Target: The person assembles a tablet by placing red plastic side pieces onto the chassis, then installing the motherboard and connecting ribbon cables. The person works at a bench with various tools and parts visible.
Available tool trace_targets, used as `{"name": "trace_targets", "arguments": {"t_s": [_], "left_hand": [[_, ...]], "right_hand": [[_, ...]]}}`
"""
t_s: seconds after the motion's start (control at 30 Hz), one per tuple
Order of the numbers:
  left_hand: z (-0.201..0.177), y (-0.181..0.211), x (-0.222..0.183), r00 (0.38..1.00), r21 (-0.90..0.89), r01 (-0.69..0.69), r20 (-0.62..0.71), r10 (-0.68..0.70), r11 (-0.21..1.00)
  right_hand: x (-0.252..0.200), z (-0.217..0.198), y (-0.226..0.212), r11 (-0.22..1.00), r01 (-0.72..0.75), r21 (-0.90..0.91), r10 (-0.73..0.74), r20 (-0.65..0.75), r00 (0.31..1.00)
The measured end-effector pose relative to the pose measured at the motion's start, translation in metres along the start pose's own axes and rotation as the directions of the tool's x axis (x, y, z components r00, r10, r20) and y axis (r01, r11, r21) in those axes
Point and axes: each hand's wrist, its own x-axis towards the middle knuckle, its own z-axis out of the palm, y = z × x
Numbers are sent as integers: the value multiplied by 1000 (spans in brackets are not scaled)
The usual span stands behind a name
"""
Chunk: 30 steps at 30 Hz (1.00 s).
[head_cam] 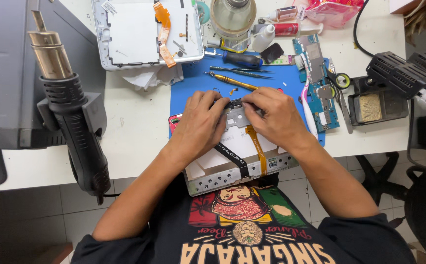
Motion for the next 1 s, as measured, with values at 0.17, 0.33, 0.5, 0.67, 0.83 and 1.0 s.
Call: {"name": "trace_targets", "arguments": {"t_s": [0.17, 0.33, 0.5, 0.67, 0.83, 1.0], "left_hand": [[0, 0, -1, 1000, -2, -14, -13, 14, 1000], [-1, -1, -3, 999, 8, -26, -28, 27, 1000], [4, -3, -4, 999, 10, -41, -30, 41, 999], [3, -2, -4, 998, 18, -50, -25, 51, 999], [3, -2, -4, 998, 45, -59, -24, 60, 997], [5, -3, -3, 998, 34, -53, -16, 54, 998]], "right_hand": [[10, -12, -12, 997, 14, -80, -6, 100, 995], [8, -5, -12, 994, -109, 11, 107, 116, 987], [2, 2, -12, 989, -147, 16, 145, 90, 985], [2, 5, -14, 981, -196, 7, 194, 91, 977], [1, 7, -18, 984, -179, -9, 179, 88, 980], [-5, 4, -21, 997, -51, -65, 58, 107, 993]]}}
